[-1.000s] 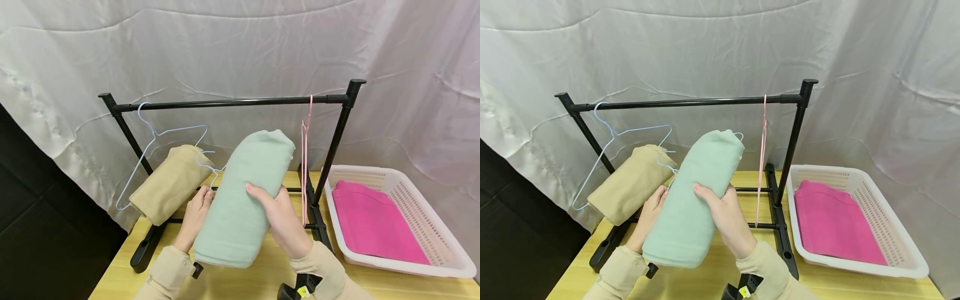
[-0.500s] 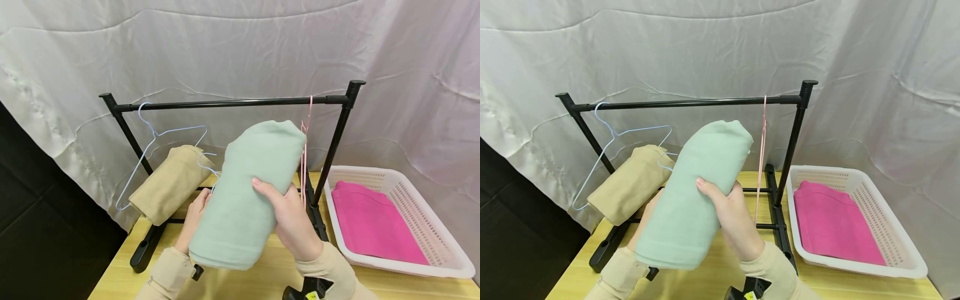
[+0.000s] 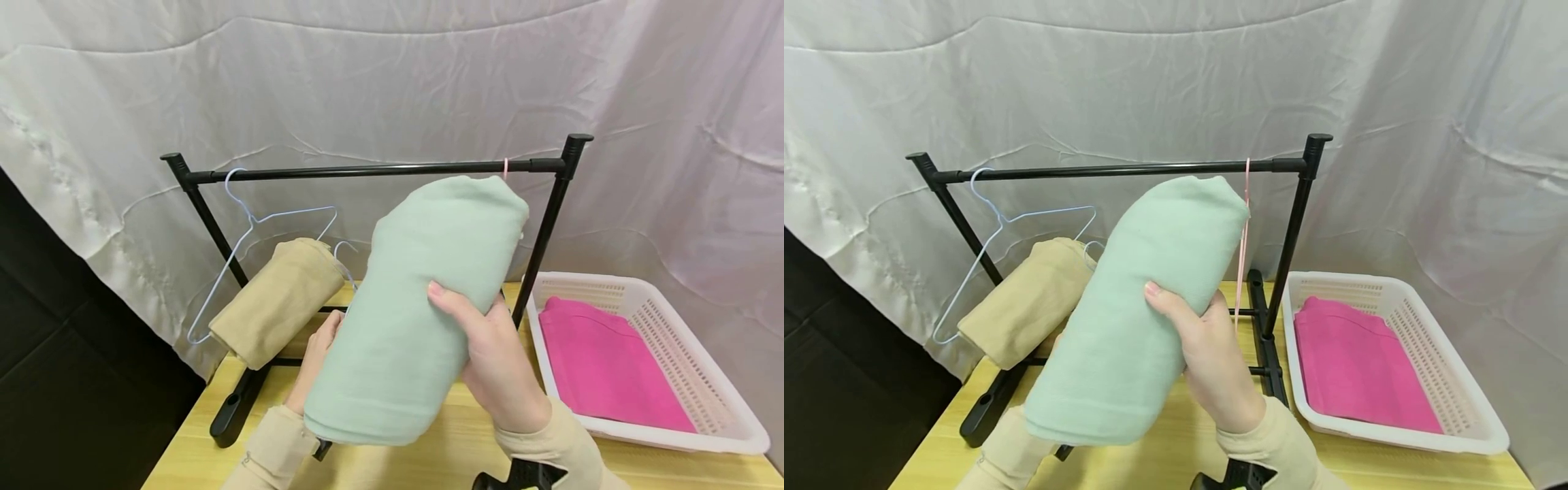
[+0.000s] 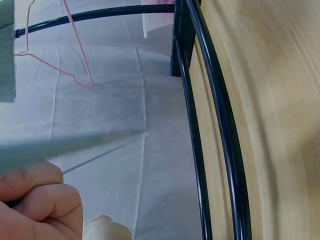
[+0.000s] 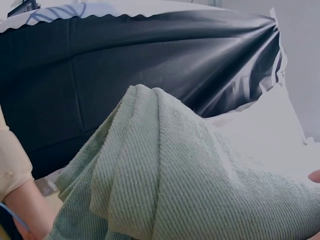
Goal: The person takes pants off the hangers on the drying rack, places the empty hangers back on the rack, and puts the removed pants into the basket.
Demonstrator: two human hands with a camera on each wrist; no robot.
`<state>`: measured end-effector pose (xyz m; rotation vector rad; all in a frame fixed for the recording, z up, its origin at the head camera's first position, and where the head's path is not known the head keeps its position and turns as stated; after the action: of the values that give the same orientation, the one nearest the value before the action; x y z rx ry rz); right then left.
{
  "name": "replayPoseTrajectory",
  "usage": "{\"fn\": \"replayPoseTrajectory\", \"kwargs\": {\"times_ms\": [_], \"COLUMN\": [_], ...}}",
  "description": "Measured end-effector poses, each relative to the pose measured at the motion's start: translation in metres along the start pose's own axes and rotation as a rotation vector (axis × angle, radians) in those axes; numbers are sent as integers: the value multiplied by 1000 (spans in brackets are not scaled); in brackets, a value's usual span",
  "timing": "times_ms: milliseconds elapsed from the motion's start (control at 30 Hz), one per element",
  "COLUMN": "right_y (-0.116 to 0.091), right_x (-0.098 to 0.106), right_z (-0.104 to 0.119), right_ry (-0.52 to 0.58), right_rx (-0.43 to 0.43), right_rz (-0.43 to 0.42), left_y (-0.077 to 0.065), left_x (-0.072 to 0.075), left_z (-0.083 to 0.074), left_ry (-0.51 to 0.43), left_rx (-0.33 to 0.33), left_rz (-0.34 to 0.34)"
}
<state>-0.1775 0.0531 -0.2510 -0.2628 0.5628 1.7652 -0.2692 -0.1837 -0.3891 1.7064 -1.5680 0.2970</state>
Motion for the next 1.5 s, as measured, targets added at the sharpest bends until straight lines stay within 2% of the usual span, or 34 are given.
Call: {"fn": "replayPoseTrajectory", "kwargs": {"times_ms": [300, 367, 467, 567, 633, 733, 1033, 1500], "right_y": [-8, -8, -8, -7, -7, -6, -2, 2], "right_x": [-4, -3, -1, 2, 4, 8, 19, 55], "right_z": [20, 24, 29, 33, 37, 45, 71, 107], "right_ry": [-11, -13, -19, -27, -34, -47, -34, 261], "right_rx": [64, 82, 97, 88, 78, 79, 153, 300], "right_rz": [53, 50, 42, 44, 44, 43, 16, 101], "left_y": [-1, -1, 0, 0, -1, -3, -4, -6], "left_x": [-4, -4, -6, -5, -4, -3, -12, -17], "left_z": [1, 2, 7, 4, 1, -4, -1, -8], "left_ry": [-7, -15, 21, 32, 12, -40, -135, -180], "left_rx": [-9, -14, -29, -40, -40, 3, 130, 137], "left_rz": [16, 4, -28, -51, -44, -14, 61, 92]}}
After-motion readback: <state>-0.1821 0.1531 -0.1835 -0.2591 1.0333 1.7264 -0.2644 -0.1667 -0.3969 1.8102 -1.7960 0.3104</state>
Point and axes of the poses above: each hand's wrist, its own y-axis towards the middle knuckle, its own x-axis out of the back of the hand, z = x × y, the point moved 6 cm from there along y, towards the middle knuckle, and after that the axes turned 6 degrees about y, right-handed, at the moved point
